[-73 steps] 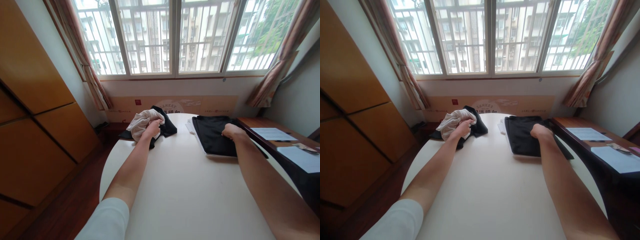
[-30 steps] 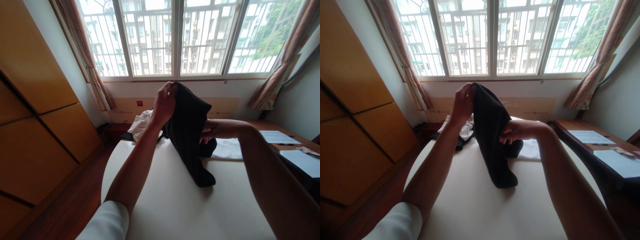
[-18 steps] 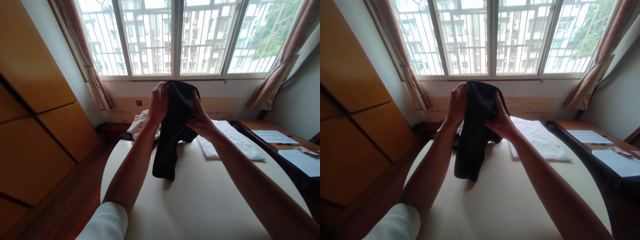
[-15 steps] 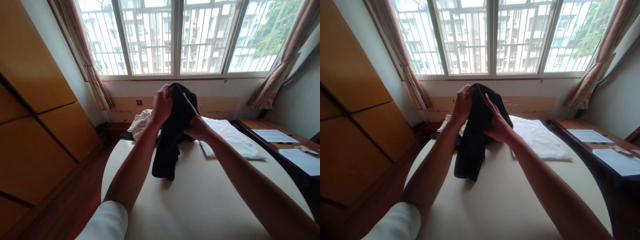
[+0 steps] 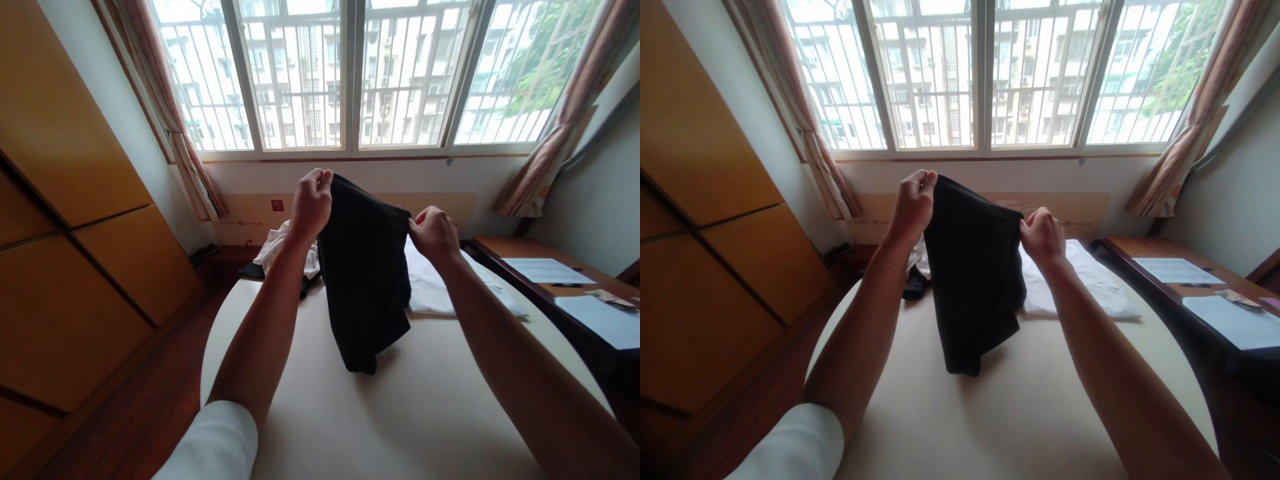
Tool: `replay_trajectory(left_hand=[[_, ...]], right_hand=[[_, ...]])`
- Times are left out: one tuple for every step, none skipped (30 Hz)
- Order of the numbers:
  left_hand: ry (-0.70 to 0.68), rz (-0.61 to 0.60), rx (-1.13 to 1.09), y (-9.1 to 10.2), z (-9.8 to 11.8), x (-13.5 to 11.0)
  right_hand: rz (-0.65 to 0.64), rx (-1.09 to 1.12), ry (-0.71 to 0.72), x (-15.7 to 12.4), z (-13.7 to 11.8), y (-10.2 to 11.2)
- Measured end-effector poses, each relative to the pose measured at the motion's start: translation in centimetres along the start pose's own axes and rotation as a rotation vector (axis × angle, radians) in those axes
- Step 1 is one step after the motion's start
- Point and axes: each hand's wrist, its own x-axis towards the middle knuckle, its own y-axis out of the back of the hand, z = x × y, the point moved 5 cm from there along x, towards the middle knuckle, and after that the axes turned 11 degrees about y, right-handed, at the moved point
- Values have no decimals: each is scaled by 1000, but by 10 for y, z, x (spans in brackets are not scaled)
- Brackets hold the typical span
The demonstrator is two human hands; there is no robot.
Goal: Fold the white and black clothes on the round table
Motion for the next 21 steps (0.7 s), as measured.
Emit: replay_trajectory(left_hand=[[4,-14,7,-2,0,0],[9,-27,15,-4,-1,-1],[14,-40,23,-5,-2,-1],[20,-50,28,-6,-3,-1],[27,-58,31,-7,-4,-1],[34,-65,30,-8,-6,-1],[43,-72,25,-8,-7,-2],[51,-80,18,-9,-8,-2],[58,-89,9,-10,-9,-3],[64,-99,1,-11,-9,-4],[68,-112,-2,-13,-10,-5],[69,-125,1,-14,-10,-5],[69,-136,7,-15,-10,-5],[67,-141,16,-15,-10,-5],[65,-136,24,-13,-11,-3],[61,-119,29,-10,-11,-1],[55,-90,32,-4,-13,2],[46,-52,37,4,-15,6],[35,-6,47,12,-17,10],[28,43,64,20,-20,13],[29,83,90,27,-24,16]], right_hand=[[-179,109,-36,-3,2,-13],[-378,240,-62,-8,3,-27],[-564,369,-72,-15,1,-39],[-703,479,-65,-22,-2,-48],[-774,562,-46,-27,-6,-54],[-792,626,-25,-31,-9,-57],[-776,694,-15,-34,-13,-58],[-750,779,-20,-36,-17,-59],[-724,879,-35,-38,-21,-60],[-703,981,-59,-40,-26,-60],[-683,1073,-81,-42,-31,-61],[-654,1148,-97,-42,-36,-61],[-618,1199,-104,-41,-38,-60],[-584,1228,-104,-39,-39,-59],[-560,1242,-95,-36,-38,-58],[-550,1241,-83,-32,-34,-55],[-558,1225,-72,-28,-27,-52],[-579,1193,-68,-23,-18,-48],[-604,1151,-76,-18,-5,-44],[-624,1103,-98,-13,9,-40],[-626,1057,-138,-9,25,-36]])
